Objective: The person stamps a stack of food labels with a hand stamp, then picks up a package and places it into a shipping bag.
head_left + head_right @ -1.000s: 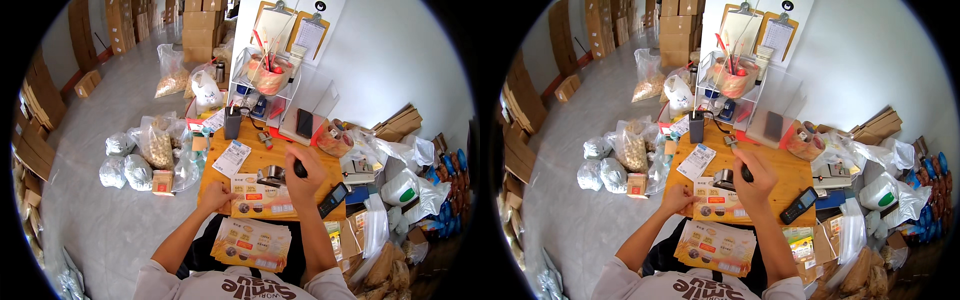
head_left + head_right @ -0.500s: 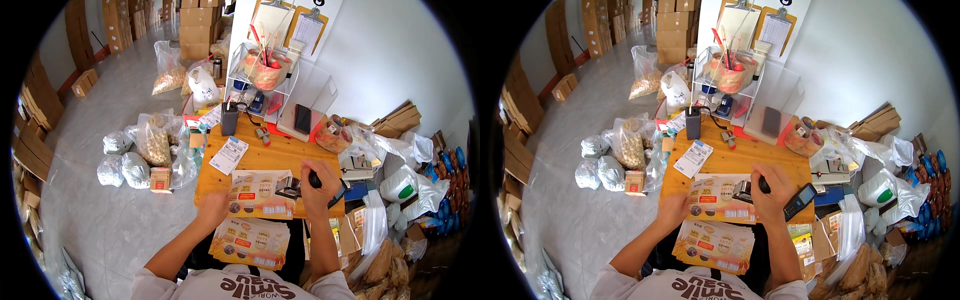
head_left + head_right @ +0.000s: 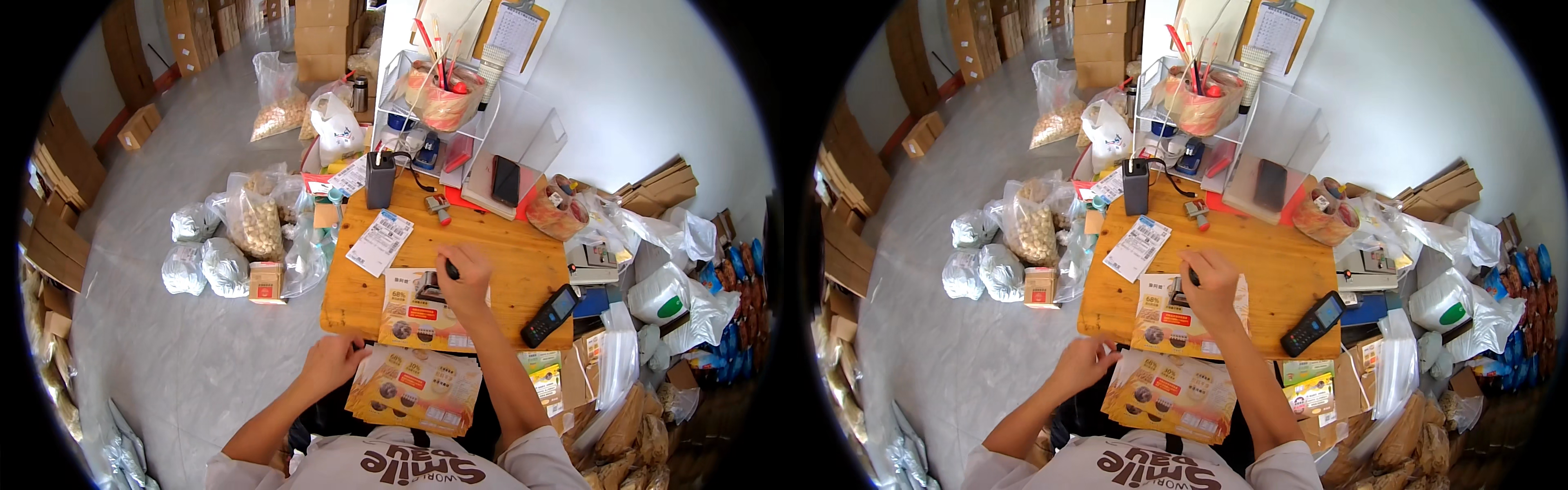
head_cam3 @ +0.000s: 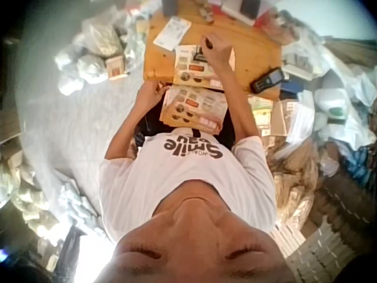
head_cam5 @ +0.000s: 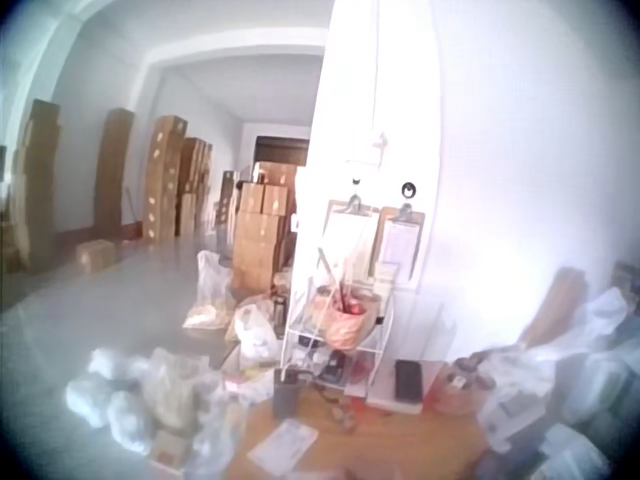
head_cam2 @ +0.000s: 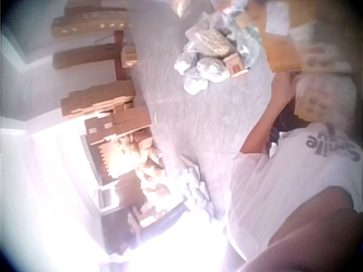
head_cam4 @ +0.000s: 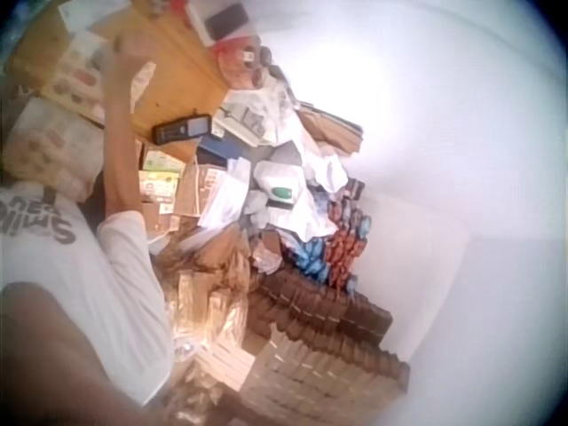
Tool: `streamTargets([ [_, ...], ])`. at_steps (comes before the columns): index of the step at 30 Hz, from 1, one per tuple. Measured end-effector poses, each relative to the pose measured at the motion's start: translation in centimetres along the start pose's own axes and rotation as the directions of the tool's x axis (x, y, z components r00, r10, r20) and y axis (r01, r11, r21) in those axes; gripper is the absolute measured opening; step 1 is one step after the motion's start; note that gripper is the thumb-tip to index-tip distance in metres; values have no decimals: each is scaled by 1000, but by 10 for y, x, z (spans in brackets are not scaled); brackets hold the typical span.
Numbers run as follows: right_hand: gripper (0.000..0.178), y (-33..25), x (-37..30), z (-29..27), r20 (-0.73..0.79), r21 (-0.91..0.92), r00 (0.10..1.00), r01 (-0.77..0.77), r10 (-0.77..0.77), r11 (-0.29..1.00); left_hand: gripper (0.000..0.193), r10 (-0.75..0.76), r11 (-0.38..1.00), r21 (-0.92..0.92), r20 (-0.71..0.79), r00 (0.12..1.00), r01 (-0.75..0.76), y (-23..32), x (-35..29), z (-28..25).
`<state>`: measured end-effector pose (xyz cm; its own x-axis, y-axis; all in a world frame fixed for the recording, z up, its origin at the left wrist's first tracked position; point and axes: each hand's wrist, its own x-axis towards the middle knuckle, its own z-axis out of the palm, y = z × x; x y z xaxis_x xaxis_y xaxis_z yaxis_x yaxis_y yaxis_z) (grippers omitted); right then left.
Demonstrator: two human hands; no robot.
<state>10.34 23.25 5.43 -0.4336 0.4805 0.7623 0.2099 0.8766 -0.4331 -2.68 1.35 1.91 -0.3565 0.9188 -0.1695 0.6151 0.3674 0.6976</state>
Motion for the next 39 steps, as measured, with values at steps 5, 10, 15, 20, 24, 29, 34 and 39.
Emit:
streamTargets([
  [5, 15, 4, -23, 26, -4, 29, 999, -48, 48, 998, 28, 7, 993, -119, -134, 991, -23, -11, 60, 11],
  [10, 16, 9, -21, 28, -100, 9, 994, 34, -33, 999, 35, -160, 959, -220, 106, 981, 180, 6, 90, 18],
  [15, 20, -17, 15, -10, -76, 27, 996, -49, 51, 998, 35, -111, 949, -290, 53, 992, 121, -9, 91, 26],
  [20, 23, -45, 34, -51, -229, 13, 973, 40, -36, 999, 28, 50, 913, -397, -115, 992, -92, -53, 91, 53],
  [24, 23, -48, 31, -69, -188, -53, 977, 94, -102, 994, 26, 70, 932, -349, -97, 993, -100, -48, 75, 48],
  [29, 22, -45, 27, -69, -177, -52, 982, 61, -69, 997, 21, 82, 929, -346, -160, 984, -134, -34, 55, 40],
  [34, 21, -42, 23, -67, -170, -71, 983, 55, -66, 996, 14, 218, 916, -251, -340, 915, -312, -4, 43, 28],
  [39, 20, -42, 23, -61, -205, -29, 976, 74, -79, 997, 11, 132, 671, -732, -44, 990, -122, -2, 19, 27],
])
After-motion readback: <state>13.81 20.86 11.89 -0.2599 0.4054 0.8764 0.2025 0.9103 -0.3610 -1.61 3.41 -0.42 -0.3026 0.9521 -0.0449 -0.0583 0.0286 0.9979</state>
